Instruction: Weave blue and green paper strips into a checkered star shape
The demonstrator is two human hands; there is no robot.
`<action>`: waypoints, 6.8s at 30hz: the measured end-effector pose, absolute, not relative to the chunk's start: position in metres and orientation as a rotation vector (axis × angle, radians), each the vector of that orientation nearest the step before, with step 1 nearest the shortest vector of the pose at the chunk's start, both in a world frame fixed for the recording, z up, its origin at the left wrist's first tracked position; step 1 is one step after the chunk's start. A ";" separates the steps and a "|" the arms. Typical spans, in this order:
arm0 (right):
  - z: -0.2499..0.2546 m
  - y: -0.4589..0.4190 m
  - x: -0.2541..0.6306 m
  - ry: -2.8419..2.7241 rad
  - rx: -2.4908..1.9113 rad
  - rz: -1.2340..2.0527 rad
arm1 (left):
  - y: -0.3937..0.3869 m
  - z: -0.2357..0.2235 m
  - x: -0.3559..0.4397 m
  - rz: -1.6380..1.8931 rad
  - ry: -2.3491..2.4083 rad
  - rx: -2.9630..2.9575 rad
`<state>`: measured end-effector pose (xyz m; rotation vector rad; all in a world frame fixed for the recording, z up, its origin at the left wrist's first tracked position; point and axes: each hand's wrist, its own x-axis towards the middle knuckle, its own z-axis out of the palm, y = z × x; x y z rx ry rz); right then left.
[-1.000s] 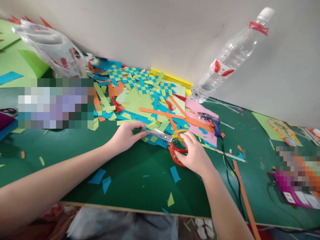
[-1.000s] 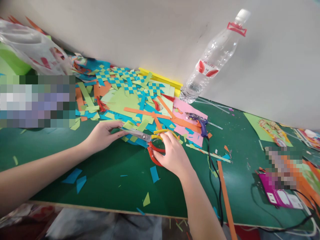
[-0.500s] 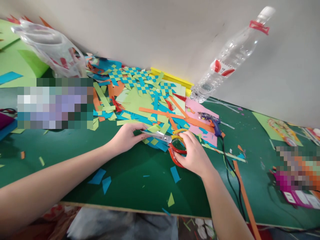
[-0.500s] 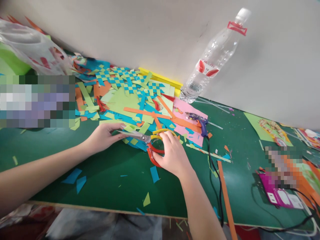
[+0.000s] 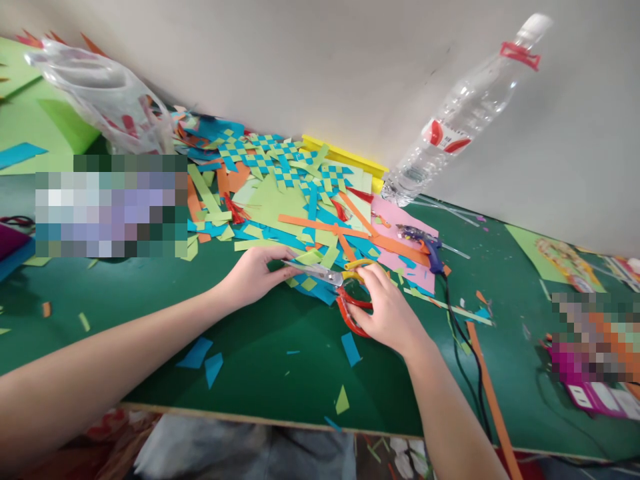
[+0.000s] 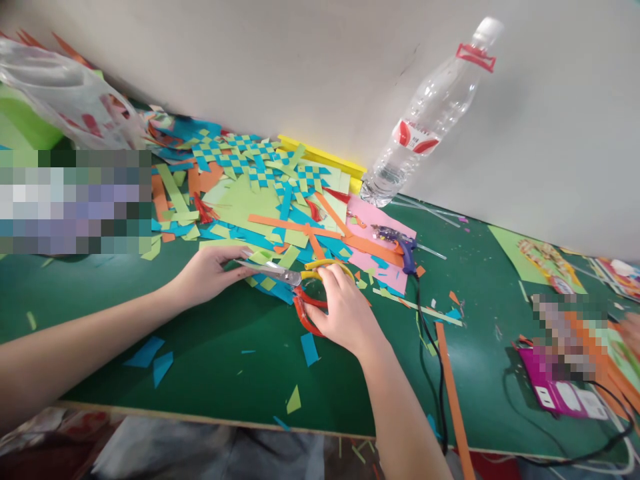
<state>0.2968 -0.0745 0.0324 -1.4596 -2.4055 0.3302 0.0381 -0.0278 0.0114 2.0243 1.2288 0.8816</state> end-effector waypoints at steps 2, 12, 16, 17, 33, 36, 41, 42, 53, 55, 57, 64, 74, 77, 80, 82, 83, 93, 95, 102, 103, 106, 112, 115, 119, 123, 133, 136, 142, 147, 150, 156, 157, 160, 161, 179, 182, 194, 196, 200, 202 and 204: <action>0.032 -0.074 0.297 -2.396 -1.460 0.331 | -0.028 0.012 0.038 0.879 1.217 2.024; 0.034 -0.074 0.296 -2.367 -1.448 0.273 | -0.027 0.010 0.037 0.864 1.244 2.016; 0.035 -0.073 0.297 -2.358 -1.445 0.240 | -0.025 0.009 0.037 0.880 1.254 1.976; 0.035 -0.073 0.297 -2.349 -1.443 0.237 | -0.025 0.009 0.036 0.883 1.245 1.949; 0.021 -0.058 0.314 -1.834 -1.706 -0.076 | -0.024 0.017 0.039 0.993 1.328 1.635; 0.012 -0.055 0.316 -1.851 -1.793 -0.026 | -0.026 0.018 0.040 0.990 1.327 1.635; 0.003 -0.055 0.318 -1.934 -1.763 0.072 | -0.028 0.018 0.040 1.000 1.290 1.601; 0.003 -0.055 0.319 -1.958 -1.754 0.082 | -0.029 0.017 0.040 0.989 1.270 1.579; 0.032 -0.071 0.291 -2.073 -1.166 0.010 | -0.032 0.020 0.042 0.734 1.114 1.725; 0.034 -0.076 0.281 -2.180 -1.085 0.092 | -0.033 0.019 0.044 0.683 1.091 1.800; 0.032 -0.078 0.274 -2.298 -1.038 0.171 | -0.034 0.019 0.046 0.656 1.081 1.875; 0.029 -0.079 0.271 -2.390 -1.042 0.444 | -0.036 0.020 0.047 0.623 1.050 1.983; 0.028 -0.078 0.275 -2.348 -1.015 0.530 | -0.035 0.021 0.047 0.602 1.041 1.997; 0.026 -0.078 0.276 -2.348 -1.019 0.516 | -0.036 0.021 0.048 0.592 1.046 1.994; 0.026 -0.077 0.275 -2.346 -1.005 0.497 | -0.036 0.022 0.048 0.597 1.057 1.997; 0.028 -0.077 0.275 -2.336 -1.000 0.483 | -0.035 0.021 0.048 0.602 1.074 2.008; 0.029 -0.077 0.276 -2.326 -1.004 0.472 | -0.034 0.021 0.047 0.603 1.082 2.015; 0.025 -0.072 0.282 -1.939 -1.249 0.207 | -0.033 0.019 0.045 0.606 1.085 1.966; 0.023 -0.070 0.284 -1.898 -1.296 0.144 | -0.032 0.018 0.044 0.614 1.094 1.946; 0.022 -0.068 0.285 -1.901 -1.330 0.093 | -0.031 0.017 0.042 0.663 1.111 1.790; 0.022 -0.068 0.284 -1.911 -1.326 0.108 | -0.031 0.017 0.042 0.673 1.108 1.757; 0.022 -0.069 0.283 -1.971 -1.303 0.229 | -0.031 0.017 0.042 0.696 1.073 1.648; 0.018 -0.070 0.280 -2.093 -1.270 0.484 | -0.033 0.016 0.042 0.749 1.001 1.560; 0.016 -0.069 0.279 -2.098 -1.227 0.487 | -0.034 0.016 0.042 0.759 1.009 1.593; 0.016 -0.069 0.279 -2.047 -1.226 0.481 | -0.033 0.015 0.042 0.762 1.027 1.646; 0.018 -0.070 0.280 -1.987 -1.267 0.493 | -0.032 0.015 0.043 0.724 1.055 1.680; 0.017 -0.073 0.281 -1.980 -1.325 0.638 | -0.032 0.015 0.046 0.679 0.940 1.615; 0.015 -0.074 0.281 -1.981 -1.330 0.642 | -0.032 0.016 0.046 0.698 0.914 1.576; 0.014 -0.073 0.281 -1.993 -1.322 0.631 | -0.033 0.017 0.046 0.723 0.892 1.547; 0.014 -0.073 0.281 -1.996 -1.301 0.610 | -0.033 0.016 0.046 0.726 0.905 1.577; 0.015 -0.073 0.281 -1.997 -1.317 0.643 | -0.033 0.016 0.047 0.715 0.918 1.581; 0.018 -0.074 0.281 -1.959 -1.351 0.689 | -0.033 0.017 0.046 0.699 0.937 1.598; 0.018 -0.074 0.281 -1.948 -1.362 0.690 | -0.033 0.017 0.046 0.692 0.937 1.601; 0.017 -0.074 0.280 -1.916 -1.388 0.691 | -0.033 0.016 0.046 0.680 0.941 1.612; 0.017 -0.074 0.280 -1.907 -1.389 0.690 | -0.033 0.015 0.046 0.681 0.943 1.613; 0.015 -0.072 0.281 -1.799 -1.399 0.630 | -0.033 0.010 0.045 0.717 0.969 1.568; 0.013 -0.072 0.281 -1.766 -1.408 0.661 | -0.032 0.009 0.045 0.718 0.978 1.569; 0.011 -0.072 0.281 -1.681 -1.355 0.710 | -0.031 0.005 0.044 0.734 1.030 1.558; 0.012 -0.072 0.282 -1.711 -1.354 0.682 | -0.031 0.005 0.044 0.733 1.026 1.564; 0.012 -0.072 0.282 -1.755 -1.358 0.632 | -0.030 0.005 0.044 0.725 1.016 1.565; 0.012 -0.072 0.282 -1.771 -1.357 0.622 | -0.030 0.005 0.043 0.720 1.018 1.562; 0.012 -0.073 0.282 -1.780 -1.355 0.609 | -0.031 0.005 0.043 0.714 1.017 1.560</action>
